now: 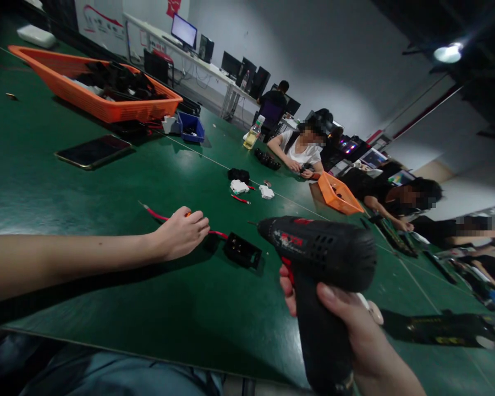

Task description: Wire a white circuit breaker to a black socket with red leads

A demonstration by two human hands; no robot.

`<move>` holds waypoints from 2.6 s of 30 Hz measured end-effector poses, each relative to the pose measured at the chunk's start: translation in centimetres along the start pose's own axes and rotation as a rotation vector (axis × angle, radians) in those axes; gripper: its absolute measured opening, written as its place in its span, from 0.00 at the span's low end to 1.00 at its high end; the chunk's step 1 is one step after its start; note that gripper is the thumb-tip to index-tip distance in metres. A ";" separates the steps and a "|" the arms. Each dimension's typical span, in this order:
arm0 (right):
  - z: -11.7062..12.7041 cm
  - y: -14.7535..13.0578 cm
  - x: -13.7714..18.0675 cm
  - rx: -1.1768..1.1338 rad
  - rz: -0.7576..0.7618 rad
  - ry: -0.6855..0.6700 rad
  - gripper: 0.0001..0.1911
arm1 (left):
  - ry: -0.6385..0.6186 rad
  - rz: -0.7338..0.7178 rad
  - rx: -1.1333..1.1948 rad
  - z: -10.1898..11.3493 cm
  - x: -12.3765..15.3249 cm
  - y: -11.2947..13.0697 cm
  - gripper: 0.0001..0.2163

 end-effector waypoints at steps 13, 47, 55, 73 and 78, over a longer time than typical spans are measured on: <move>-3.6 0.4 -0.2 -0.070 -0.097 -0.057 0.25 | 0.028 -0.001 -0.024 0.3 0.3 0.0 0.05; -3.4 1.2 -1.0 -0.053 -0.108 -0.089 0.24 | 0.023 0.016 0.016 0.0 0.1 -0.3 0.05; -3.5 0.8 -0.4 -0.039 -0.141 -0.063 0.24 | 0.032 0.007 0.012 -0.2 0.2 -0.3 0.05; -4.2 -0.1 -0.6 -0.090 -0.230 -0.037 0.24 | -0.067 0.009 0.004 -0.4 0.0 -0.1 0.07; -4.2 -0.1 -0.9 -0.073 -0.227 -0.069 0.23 | -0.095 0.017 0.014 -0.7 -0.1 -0.1 0.07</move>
Point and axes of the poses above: each hand's wrist, its own x-axis away from the middle knuckle, its own z-axis out of the back of the hand, y = z × x, the point moved 9 cm from there along -x, towards the middle knuckle, and after that the axes turned 13 degrees about x, right-handed, at the moved point
